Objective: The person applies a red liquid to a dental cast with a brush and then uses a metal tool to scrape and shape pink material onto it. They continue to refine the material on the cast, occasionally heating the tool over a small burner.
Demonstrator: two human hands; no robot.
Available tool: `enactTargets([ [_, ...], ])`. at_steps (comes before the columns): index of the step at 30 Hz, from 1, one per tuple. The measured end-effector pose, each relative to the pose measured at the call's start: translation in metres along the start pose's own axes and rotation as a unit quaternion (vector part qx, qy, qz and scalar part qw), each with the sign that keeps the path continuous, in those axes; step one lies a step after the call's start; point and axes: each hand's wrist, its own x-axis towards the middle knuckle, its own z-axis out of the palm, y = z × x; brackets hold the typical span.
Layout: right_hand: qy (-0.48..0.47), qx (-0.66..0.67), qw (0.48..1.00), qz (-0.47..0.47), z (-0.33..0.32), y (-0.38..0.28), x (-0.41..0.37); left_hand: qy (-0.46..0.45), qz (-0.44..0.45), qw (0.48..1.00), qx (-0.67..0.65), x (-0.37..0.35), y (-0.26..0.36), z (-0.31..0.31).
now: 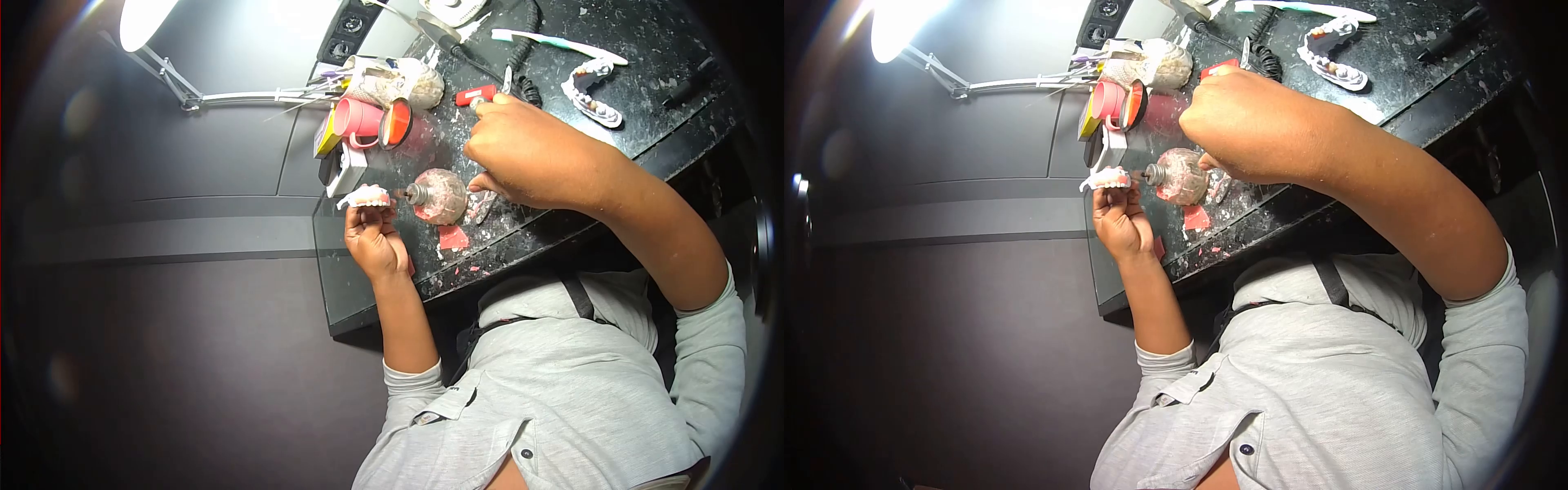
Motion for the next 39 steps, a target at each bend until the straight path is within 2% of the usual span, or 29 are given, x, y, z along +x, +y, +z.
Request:
enactTargets([
  [8,-0.006,-0.005,1.000,0.005,-0.002,-0.001,0.001,0.007,0.011,0.997,0.076,0.005,0.000,0.013],
  [21,-0.002,-0.004,1.000,0.003,0.000,0.000,0.000,-0.023,0.003,0.999,0.047,-0.005,0.006,0.018],
  [23,-0.004,-0.006,1.000,0.004,0.001,0.000,0.000,0.050,0.000,0.997,0.060,-0.008,0.006,0.026],
  [27,-0.003,-0.011,1.000,-0.002,0.000,-0.001,0.000,0.054,-0.003,0.997,0.060,-0.006,0.007,0.025],
  [29,0.001,-0.016,1.000,-0.002,0.000,0.000,0.000,-0.031,0.001,0.998,0.052,-0.002,0.005,0.015],
  [35,0.002,0.002,1.000,0.002,-0.002,-0.002,0.000,-0.014,-0.006,0.998,0.053,-0.002,0.002,0.015],
  [37,-0.075,0.000,0.996,0.047,-0.005,-0.003,0.001,-0.008,-0.016,0.999,0.041,-0.005,0.006,0.016],
  [39,-0.072,-0.005,0.996,0.042,-0.004,-0.003,0.001,0.001,-0.023,0.999,0.027,-0.009,0.011,0.020],
])
